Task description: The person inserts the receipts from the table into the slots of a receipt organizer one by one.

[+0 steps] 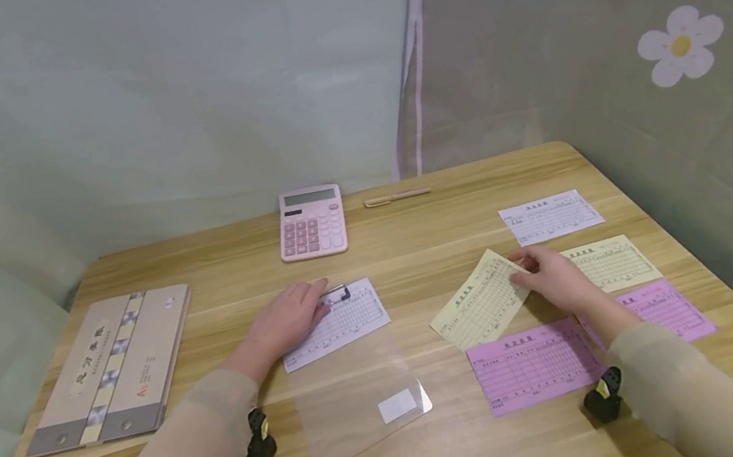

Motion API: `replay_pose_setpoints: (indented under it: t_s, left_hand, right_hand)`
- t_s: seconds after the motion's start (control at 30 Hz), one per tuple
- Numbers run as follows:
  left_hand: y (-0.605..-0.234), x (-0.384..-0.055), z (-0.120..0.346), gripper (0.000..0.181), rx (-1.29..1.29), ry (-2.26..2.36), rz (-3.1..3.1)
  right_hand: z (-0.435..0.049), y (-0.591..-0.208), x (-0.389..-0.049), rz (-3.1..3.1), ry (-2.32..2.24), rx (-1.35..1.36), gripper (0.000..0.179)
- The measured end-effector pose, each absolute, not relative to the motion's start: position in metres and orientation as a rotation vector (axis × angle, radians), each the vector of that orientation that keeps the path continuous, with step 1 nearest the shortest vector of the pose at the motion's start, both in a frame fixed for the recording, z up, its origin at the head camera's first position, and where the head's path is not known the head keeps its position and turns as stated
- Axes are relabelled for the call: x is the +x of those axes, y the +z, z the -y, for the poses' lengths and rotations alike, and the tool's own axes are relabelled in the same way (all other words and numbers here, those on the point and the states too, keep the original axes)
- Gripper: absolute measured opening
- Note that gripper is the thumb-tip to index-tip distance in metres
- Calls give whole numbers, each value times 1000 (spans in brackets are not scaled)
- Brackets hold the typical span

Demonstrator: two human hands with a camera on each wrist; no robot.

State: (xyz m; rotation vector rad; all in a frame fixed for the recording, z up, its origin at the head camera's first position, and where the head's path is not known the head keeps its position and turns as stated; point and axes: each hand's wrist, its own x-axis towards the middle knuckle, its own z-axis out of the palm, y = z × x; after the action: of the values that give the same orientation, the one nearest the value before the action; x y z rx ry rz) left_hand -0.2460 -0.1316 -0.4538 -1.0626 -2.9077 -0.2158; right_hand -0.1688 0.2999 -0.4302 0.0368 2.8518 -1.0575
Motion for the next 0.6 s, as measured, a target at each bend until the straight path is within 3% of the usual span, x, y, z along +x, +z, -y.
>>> replay_pose_setpoints:
  t_s: [0.6]
  left_hand:
    - [-454, -246, 131, 50, -1053, -220, 2917]
  right_hand:
    - [-292, -419, -169, -2942, -1173, -18, 39]
